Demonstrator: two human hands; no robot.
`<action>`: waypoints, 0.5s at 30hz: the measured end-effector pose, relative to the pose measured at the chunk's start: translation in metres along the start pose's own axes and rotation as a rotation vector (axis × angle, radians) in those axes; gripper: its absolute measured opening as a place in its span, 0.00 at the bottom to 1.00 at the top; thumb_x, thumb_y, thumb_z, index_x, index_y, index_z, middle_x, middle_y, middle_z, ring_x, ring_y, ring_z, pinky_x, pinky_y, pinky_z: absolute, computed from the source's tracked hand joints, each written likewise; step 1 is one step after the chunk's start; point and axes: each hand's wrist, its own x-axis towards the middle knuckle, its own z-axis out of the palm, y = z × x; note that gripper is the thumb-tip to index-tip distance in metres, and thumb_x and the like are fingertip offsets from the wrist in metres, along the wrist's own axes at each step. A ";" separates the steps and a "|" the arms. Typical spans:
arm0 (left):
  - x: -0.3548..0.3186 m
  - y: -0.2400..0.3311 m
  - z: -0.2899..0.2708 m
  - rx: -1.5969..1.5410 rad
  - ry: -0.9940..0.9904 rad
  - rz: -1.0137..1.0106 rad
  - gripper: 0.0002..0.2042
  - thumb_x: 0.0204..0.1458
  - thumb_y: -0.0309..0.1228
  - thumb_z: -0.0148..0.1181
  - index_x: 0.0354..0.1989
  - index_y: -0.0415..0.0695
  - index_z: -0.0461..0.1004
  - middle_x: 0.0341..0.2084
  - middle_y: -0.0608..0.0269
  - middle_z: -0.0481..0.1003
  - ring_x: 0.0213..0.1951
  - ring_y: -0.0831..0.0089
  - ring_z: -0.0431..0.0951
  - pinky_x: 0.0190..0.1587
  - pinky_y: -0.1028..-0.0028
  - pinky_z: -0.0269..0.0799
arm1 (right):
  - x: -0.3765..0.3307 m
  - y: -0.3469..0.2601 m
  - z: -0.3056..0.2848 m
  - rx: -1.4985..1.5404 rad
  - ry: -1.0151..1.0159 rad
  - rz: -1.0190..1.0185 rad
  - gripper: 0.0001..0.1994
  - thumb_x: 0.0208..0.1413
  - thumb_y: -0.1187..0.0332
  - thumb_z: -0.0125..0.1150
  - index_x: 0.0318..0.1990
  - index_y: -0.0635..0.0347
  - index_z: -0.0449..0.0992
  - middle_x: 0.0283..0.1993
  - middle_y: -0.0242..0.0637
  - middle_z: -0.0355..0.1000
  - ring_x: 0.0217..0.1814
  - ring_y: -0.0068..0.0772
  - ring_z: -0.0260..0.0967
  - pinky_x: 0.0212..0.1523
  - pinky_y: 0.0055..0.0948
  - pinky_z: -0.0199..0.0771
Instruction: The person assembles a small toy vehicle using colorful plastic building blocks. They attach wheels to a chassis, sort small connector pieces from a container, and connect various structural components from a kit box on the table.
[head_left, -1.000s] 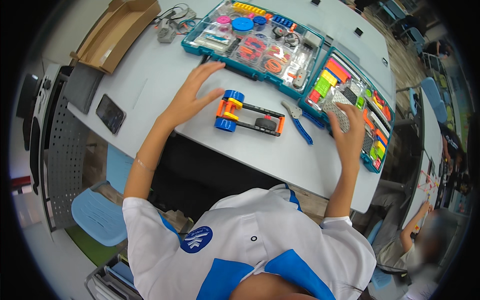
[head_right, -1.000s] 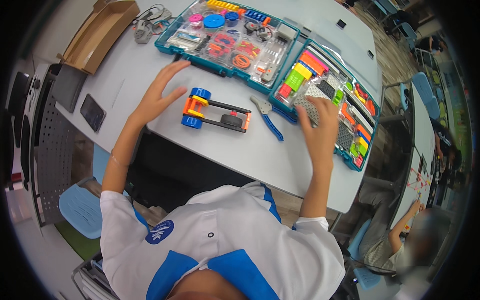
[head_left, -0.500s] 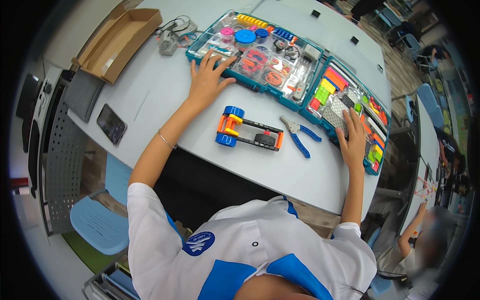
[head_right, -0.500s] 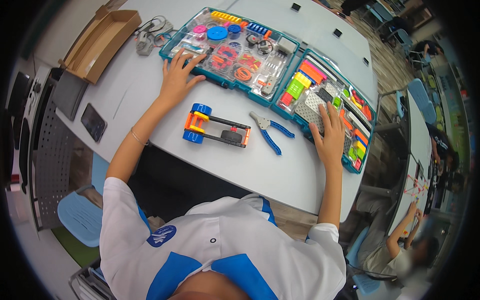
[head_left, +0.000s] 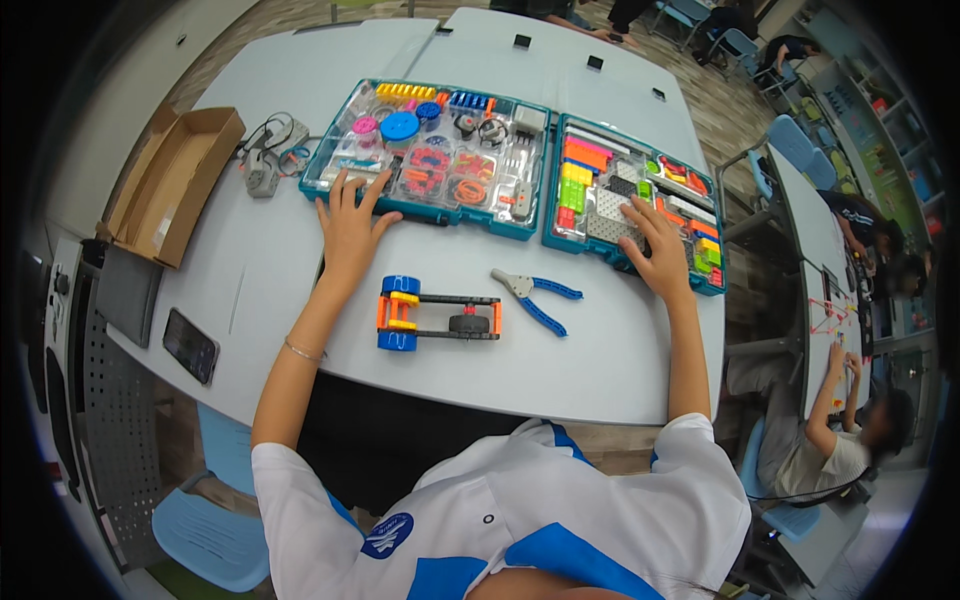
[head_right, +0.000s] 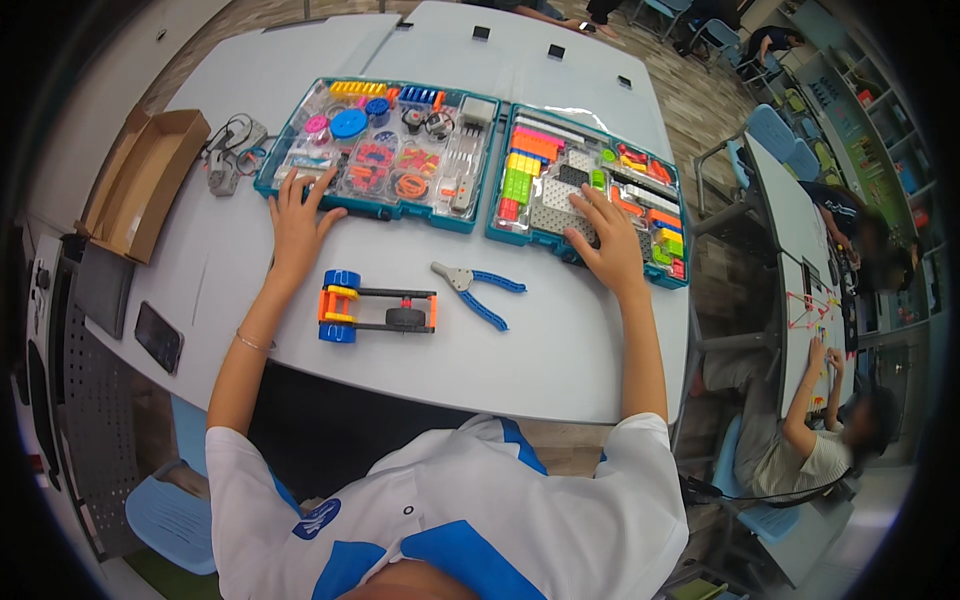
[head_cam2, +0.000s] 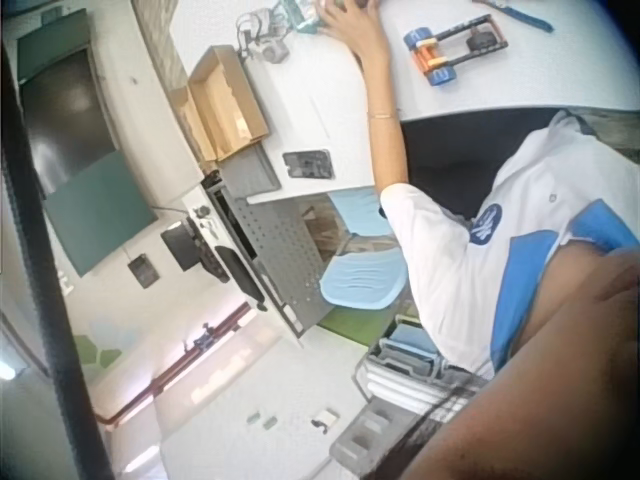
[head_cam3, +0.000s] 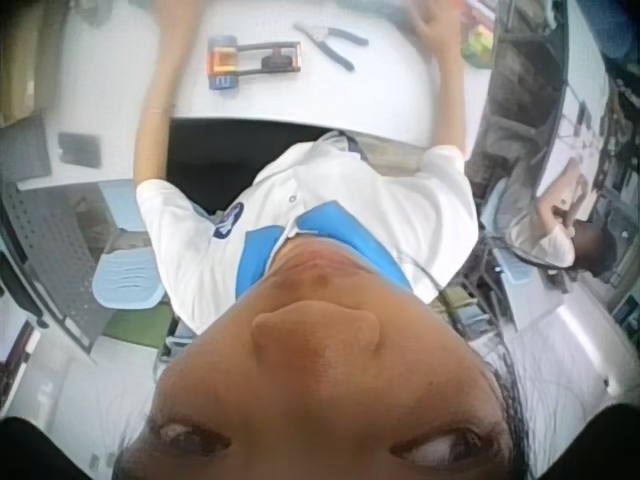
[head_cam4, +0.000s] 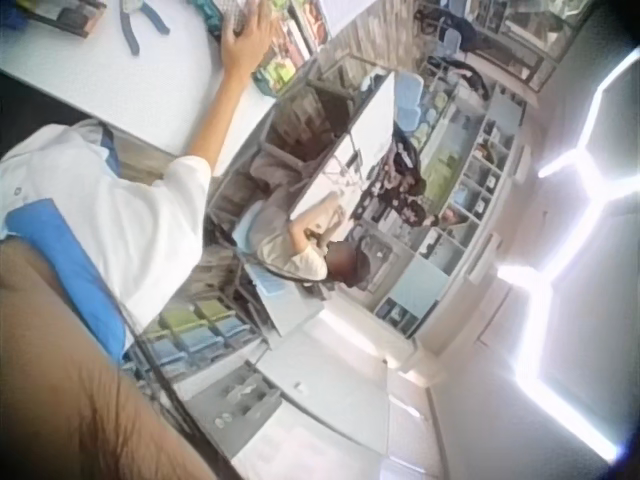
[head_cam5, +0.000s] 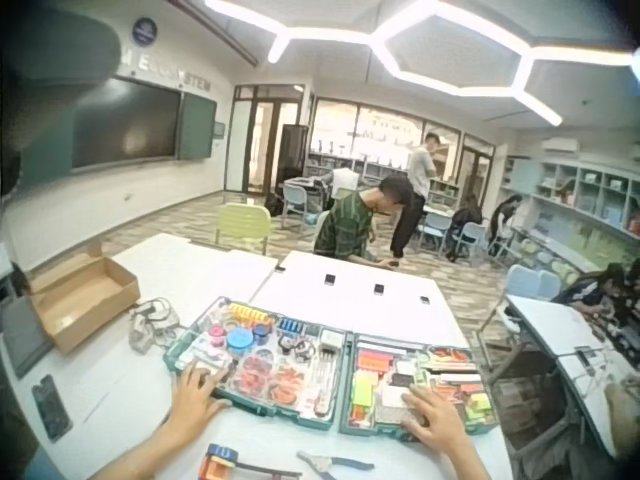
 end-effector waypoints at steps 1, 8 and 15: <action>-0.003 -0.002 0.000 -0.003 -0.003 0.003 0.33 0.50 0.49 0.65 0.67 0.65 0.64 0.55 0.60 0.66 0.69 0.56 0.53 0.63 0.29 0.46 | -0.001 -0.001 0.001 -0.001 0.001 0.000 0.24 0.57 0.55 0.62 0.60 0.50 0.74 0.68 0.41 0.65 0.68 0.48 0.62 0.68 0.44 0.59; 0.010 0.004 -0.044 -0.186 0.052 -0.073 0.31 0.53 0.39 0.67 0.66 0.53 0.65 0.61 0.58 0.65 0.68 0.52 0.56 0.66 0.41 0.49 | 0.010 -0.015 0.008 -0.043 0.031 -0.011 0.25 0.61 0.57 0.58 0.64 0.52 0.69 0.70 0.44 0.61 0.73 0.48 0.54 0.72 0.47 0.49; -0.072 -0.084 -0.153 0.112 0.228 -0.389 0.17 0.54 0.33 0.65 0.52 0.45 0.76 0.54 0.54 0.71 0.54 0.59 0.70 0.57 0.63 0.65 | 0.023 -0.076 0.033 0.131 -0.097 -0.190 0.27 0.60 0.59 0.57 0.67 0.50 0.65 0.74 0.43 0.54 0.76 0.48 0.50 0.74 0.49 0.46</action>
